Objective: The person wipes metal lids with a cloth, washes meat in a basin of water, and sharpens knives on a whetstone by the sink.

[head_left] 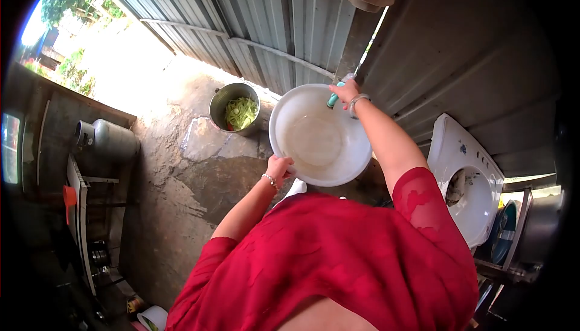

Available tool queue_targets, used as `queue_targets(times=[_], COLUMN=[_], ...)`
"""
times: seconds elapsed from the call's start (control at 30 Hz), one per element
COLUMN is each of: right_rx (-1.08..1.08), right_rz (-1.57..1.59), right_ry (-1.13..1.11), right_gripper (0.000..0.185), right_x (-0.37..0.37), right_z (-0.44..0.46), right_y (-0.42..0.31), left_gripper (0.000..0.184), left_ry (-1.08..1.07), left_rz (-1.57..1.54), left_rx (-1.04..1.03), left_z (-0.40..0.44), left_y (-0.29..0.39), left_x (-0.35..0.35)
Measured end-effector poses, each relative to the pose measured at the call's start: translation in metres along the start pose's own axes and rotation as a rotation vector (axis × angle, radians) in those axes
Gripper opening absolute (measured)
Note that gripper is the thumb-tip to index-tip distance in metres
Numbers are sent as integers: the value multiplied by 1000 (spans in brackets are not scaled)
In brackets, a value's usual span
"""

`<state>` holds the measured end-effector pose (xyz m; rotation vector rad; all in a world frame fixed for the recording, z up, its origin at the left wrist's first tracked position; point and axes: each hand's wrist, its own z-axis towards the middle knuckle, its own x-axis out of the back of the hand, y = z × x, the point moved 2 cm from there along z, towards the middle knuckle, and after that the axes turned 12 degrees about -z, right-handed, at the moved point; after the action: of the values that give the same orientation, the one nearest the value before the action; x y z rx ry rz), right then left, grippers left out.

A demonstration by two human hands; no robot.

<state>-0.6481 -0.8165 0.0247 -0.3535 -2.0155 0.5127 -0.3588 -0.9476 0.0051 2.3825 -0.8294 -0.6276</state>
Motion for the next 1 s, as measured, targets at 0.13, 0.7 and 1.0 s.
queue_targets(times=[0.13, 0.7, 1.0], right_rx=[41, 277, -314], right_rz=[-273, -247, 814], right_ry=[-302, 225, -372], right_gripper=[40, 68, 36], right_x=[1, 32, -50], right_z=[18, -68, -120], right_y=[-12, 65, 161], left_gripper=[18, 8, 12], left_ry=[-8, 79, 149], left_rz=[19, 14, -17], left_rx=[7, 45, 78], left_z=[8, 23, 14], left_y=[12, 10, 4], left_x=[1, 6, 10])
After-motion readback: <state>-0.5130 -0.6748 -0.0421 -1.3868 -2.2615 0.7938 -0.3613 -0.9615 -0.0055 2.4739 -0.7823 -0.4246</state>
